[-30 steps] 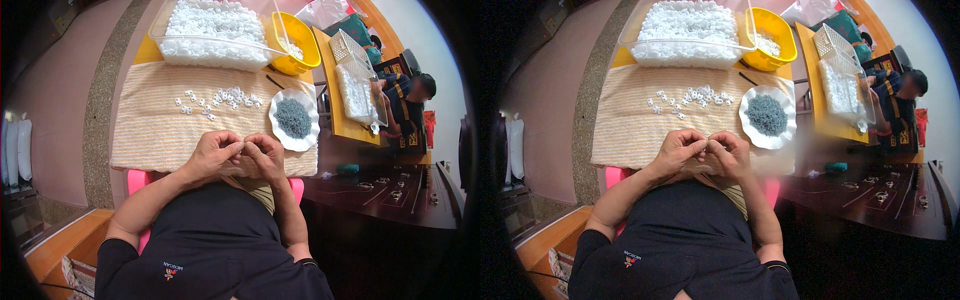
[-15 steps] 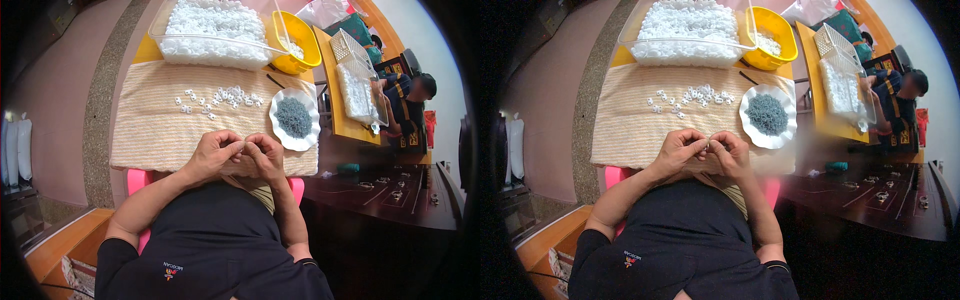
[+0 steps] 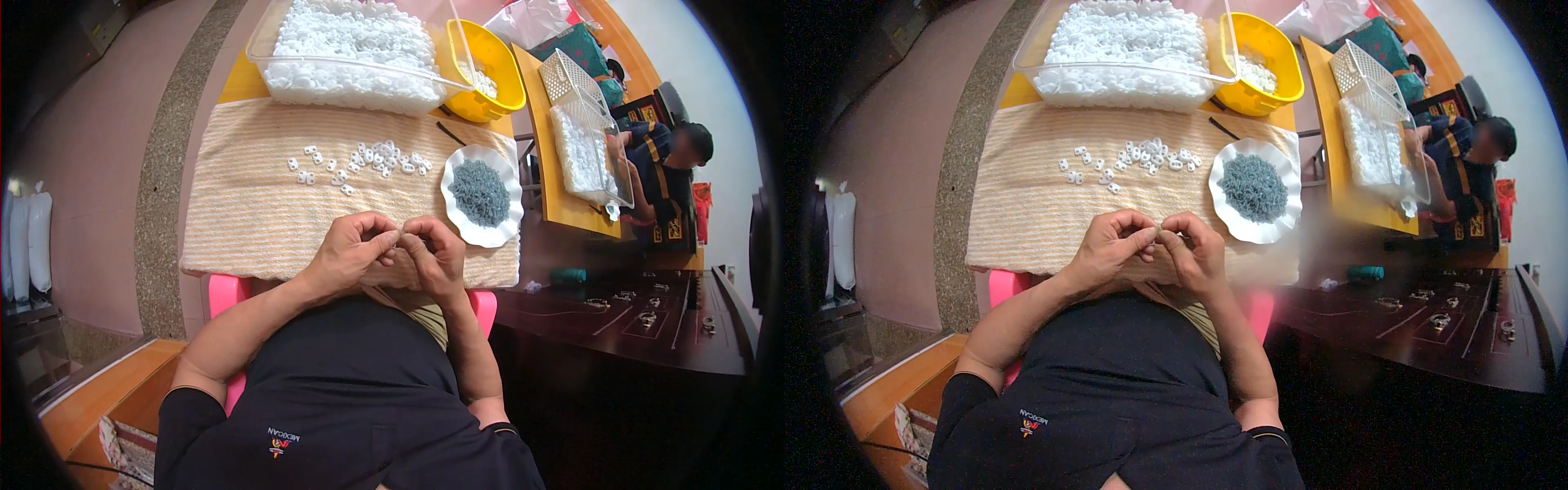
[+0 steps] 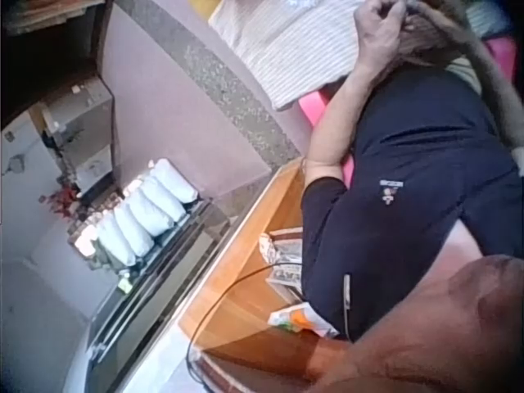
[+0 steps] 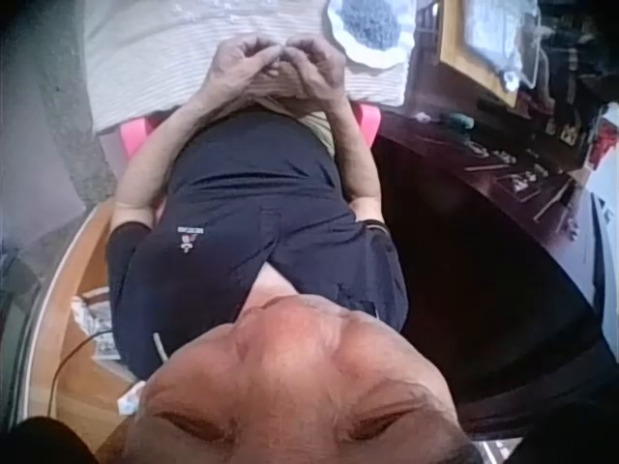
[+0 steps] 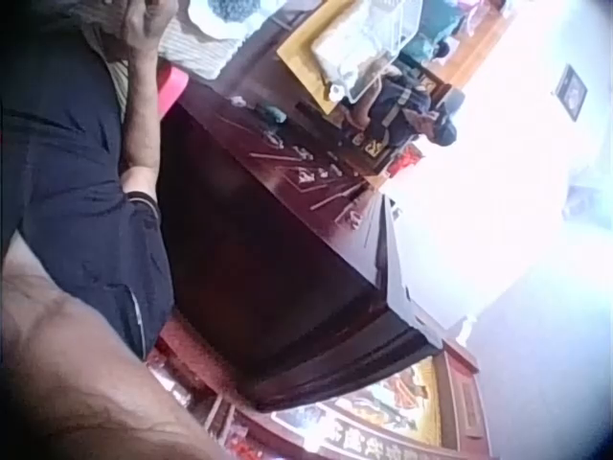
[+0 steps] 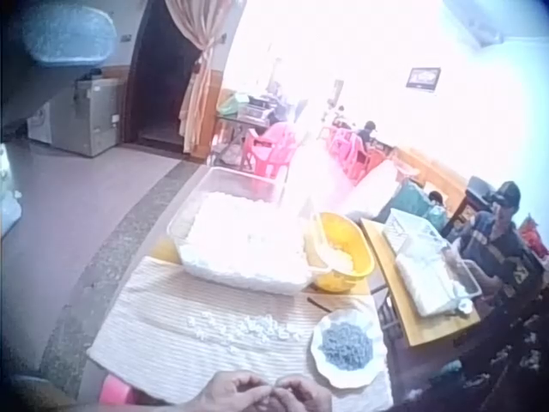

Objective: Assembling small white plastic pieces into grey circular components at a manual workstation.

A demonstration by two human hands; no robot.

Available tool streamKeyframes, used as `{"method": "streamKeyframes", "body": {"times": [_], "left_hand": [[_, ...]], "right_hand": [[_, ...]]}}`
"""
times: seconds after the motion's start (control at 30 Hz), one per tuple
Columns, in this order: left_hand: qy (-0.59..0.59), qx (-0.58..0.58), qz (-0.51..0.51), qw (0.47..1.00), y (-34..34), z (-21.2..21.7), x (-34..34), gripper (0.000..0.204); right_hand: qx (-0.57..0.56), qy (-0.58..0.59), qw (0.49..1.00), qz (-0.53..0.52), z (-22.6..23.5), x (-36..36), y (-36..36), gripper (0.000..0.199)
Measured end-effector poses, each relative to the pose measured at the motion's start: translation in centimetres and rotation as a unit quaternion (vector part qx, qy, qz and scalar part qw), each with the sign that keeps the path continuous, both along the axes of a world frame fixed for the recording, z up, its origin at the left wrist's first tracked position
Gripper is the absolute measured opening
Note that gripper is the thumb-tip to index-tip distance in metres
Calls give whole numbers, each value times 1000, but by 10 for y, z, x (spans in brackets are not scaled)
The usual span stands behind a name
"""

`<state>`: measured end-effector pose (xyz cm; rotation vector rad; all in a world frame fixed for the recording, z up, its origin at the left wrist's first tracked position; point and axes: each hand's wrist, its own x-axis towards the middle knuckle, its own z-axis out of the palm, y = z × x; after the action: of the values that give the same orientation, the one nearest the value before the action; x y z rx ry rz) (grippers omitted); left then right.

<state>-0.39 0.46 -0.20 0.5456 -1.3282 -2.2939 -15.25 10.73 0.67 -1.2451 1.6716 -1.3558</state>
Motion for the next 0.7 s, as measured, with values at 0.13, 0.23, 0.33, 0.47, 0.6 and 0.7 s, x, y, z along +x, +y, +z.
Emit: {"method": "streamKeyframes", "body": {"times": [0.13,0.23,0.33,0.47,0.6,0.7], "left_hand": [[-9,-3,-4,1000,0,-1,0,16],[-17,-2,-4,1000,-1,-3,-1,16],[-22,5,2,1000,-2,-2,-1,16],[-28,26,5,999,-1,-3,-1,16],[-23,41,2,999,0,-5,-1,15],[-24,51,-6,998,0,-5,-1,15]], "right_hand": [[-23,19,1000,-3,1,1,-1,6],[-49,11,998,-27,1,-2,0,5],[-98,155,978,-101,7,-13,-2,4],[-77,447,871,-187,15,-44,0,8],[-47,536,824,-175,26,-48,1,17],[-71,207,974,-58,28,-30,1,21]]}}
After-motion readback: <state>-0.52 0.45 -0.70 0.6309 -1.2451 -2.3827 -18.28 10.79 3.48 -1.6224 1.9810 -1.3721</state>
